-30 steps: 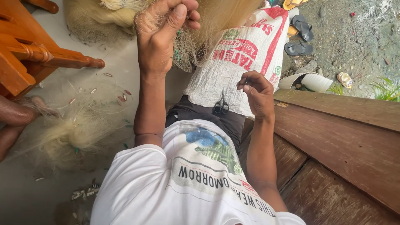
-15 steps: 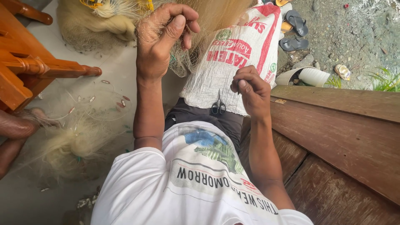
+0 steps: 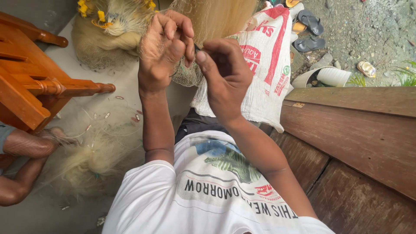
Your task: Repair a fishing net by threading line through the mesh, tying knots, and trimming excess with scissors.
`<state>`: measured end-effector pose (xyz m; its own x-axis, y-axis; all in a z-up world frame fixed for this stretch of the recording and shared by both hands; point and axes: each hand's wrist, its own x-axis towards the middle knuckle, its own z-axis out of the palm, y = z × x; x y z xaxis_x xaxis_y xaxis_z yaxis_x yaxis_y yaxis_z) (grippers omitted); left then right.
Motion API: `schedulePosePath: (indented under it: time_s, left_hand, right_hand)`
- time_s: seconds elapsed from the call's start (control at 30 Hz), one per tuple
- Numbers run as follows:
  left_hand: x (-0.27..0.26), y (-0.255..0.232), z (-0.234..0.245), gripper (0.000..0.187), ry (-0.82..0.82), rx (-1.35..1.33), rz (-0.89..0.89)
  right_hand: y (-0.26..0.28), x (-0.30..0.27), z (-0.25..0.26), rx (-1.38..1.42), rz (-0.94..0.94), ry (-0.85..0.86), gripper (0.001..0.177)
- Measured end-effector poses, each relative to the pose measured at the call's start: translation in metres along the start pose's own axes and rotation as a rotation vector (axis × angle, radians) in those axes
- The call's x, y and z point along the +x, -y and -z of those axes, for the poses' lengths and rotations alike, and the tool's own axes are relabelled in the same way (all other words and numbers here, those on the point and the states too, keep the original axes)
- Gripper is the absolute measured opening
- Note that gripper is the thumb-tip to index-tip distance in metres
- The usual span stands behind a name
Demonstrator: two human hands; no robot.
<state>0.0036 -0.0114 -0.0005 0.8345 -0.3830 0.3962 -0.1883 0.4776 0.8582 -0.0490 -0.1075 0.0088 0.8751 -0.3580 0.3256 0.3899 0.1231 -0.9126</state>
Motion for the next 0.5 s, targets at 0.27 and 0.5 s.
schedulePosePath:
  time_s: [0.27,0.5]
  left_hand:
    - [-0.002,0.002,0.009,0.027,-0.123,0.060,0.021]
    - [0.000,0.001,0.008,0.025,-0.153,0.061,0.003]
  right_hand:
    - [-0.009,0.002,-0.017,0.083,-0.079,-0.064,0.017]
    - [-0.011,-0.001,0.019,-0.076,-0.104,-0.101,0.008]
